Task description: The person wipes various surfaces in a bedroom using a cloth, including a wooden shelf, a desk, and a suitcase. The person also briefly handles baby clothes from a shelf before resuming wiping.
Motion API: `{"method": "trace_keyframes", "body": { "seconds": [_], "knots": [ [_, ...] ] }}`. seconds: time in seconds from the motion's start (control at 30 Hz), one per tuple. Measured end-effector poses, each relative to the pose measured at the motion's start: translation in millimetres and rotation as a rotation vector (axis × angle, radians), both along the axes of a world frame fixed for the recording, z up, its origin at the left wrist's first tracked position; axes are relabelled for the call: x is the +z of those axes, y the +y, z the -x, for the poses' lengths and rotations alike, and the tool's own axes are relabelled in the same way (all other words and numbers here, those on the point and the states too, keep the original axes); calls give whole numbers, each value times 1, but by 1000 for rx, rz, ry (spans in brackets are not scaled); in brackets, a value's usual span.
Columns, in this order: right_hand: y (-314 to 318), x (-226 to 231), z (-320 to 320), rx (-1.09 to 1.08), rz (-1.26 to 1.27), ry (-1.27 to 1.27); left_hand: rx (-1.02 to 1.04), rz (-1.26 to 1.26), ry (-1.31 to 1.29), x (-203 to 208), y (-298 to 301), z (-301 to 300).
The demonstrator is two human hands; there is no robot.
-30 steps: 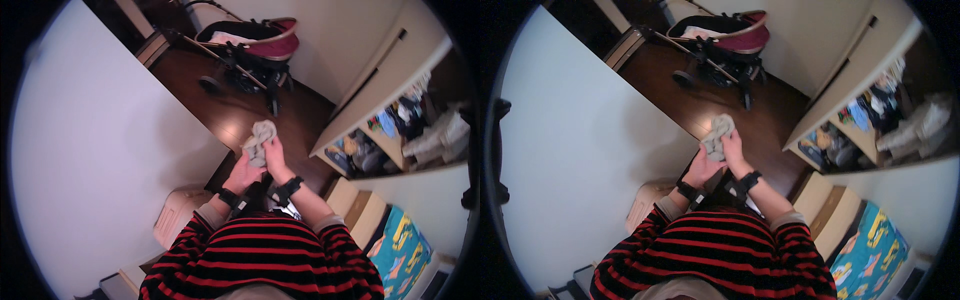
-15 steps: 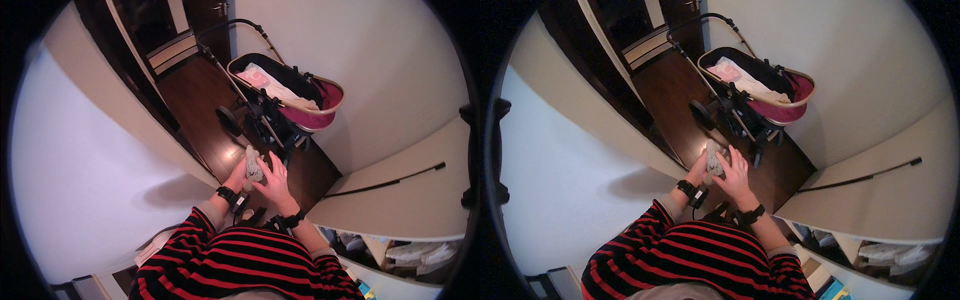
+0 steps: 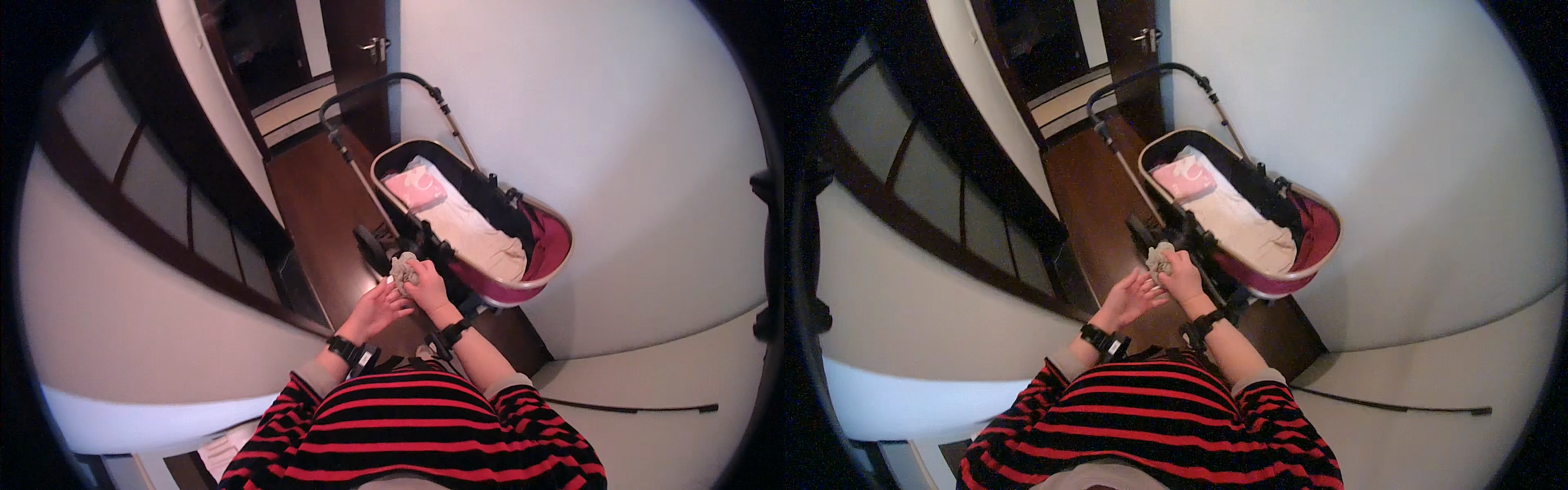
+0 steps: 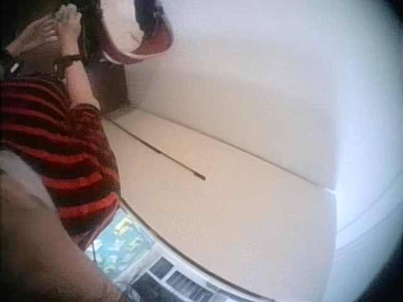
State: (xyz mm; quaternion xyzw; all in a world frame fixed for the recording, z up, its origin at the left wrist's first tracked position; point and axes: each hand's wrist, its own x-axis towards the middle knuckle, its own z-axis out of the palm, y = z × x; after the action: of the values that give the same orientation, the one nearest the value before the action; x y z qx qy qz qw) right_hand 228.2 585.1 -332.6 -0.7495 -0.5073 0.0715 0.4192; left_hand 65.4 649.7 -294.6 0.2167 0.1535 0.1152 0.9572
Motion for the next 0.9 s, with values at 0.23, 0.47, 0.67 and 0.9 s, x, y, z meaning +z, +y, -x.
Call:
{"method": "trace_keyframes", "body": {
  "seconds": [0.23,0.47,0.67,0.9],
  "knots": [
    [104,-50,-104,68,42,622,396,122,233,-23,85,-6],
    [216,-102,-110,79,140,580,569,101,161,-52,161,12],
    [326,-118,-113,-54,123,410,648,135,223,-72,277,21],
    [412,-134,-90,-323,141,356,537,55,152,-103,405,22]
  ]
}}
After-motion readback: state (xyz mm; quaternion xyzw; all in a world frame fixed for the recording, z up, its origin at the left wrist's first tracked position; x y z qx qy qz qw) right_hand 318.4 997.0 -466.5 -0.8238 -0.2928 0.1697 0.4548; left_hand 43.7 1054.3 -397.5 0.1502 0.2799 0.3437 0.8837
